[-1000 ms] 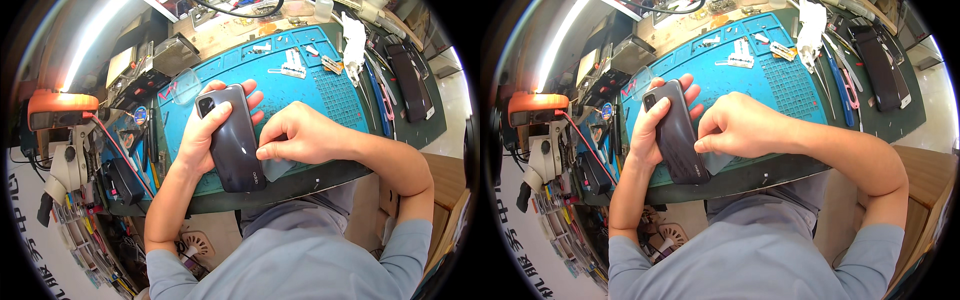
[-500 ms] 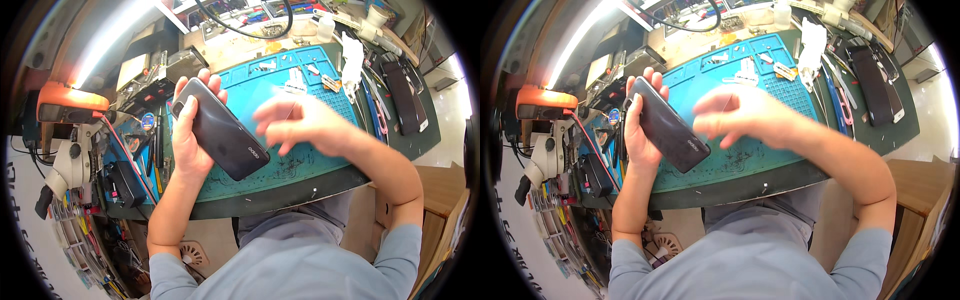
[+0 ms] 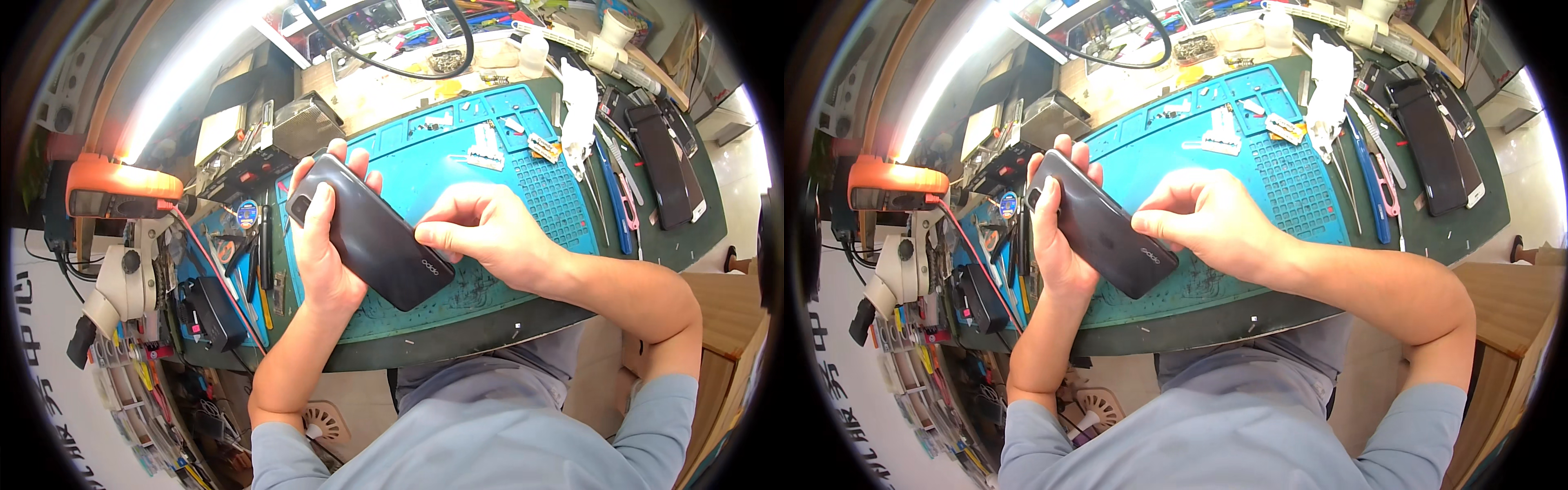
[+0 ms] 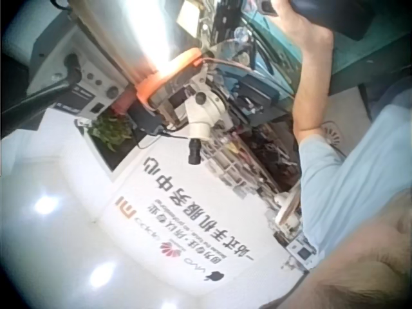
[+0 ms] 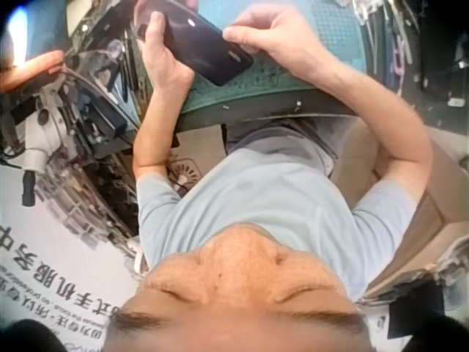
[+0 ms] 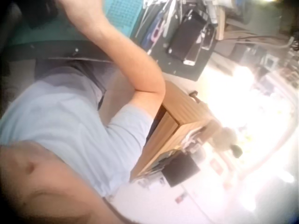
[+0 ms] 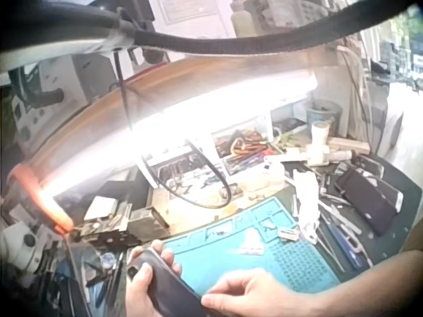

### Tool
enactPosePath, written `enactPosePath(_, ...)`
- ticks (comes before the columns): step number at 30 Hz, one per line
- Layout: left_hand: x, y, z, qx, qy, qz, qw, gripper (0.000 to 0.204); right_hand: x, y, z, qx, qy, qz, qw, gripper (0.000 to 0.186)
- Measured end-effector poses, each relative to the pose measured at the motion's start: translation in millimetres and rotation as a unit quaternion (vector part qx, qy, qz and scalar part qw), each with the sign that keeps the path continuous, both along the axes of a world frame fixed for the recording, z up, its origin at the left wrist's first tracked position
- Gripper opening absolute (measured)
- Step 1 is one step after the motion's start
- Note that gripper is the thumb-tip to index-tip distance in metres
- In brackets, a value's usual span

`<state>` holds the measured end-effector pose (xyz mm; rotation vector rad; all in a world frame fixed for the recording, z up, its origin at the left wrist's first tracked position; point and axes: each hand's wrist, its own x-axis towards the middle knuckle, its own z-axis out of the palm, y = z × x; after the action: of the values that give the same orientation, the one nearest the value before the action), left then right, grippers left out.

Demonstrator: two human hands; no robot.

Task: The person uses a plastic card to pry the back cover off a smartphone, then applies liquid adhesive to the edges of the phone's frame and reattaches the back cover.

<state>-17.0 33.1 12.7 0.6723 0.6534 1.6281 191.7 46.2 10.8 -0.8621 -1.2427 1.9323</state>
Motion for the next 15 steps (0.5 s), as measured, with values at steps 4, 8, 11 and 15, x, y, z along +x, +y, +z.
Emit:
enactPosePath(4,2.3,-4.7,-3.6,0.001,0.004,-0.007,1.0,0.04,-0.6,-0.5,-4.2,0.01,0.016,-0.012,1.0,0.018)
enactPosePath(8,4.7,-7.7,-3.1,-0.015,0.011,-0.025,1.0,0.043,0.9,-1.0,-4.3,0.008,0.028,-0.004,1.0,0.017)
enactPosePath(11,5.2,-8.6,-1.0,-0.029,0.032,-0.049,0.998,0.045,2.5,0.0,-5.2,0.009,0.024,0.013,1.0,0.017)
enactPosePath(15,4.4,-9.4,-0.8,-0.04,0.054,-0.083,0.994,0.046,4.9,2.7,-5.8,-0.009,0.02,0.03,0.999,0.018)
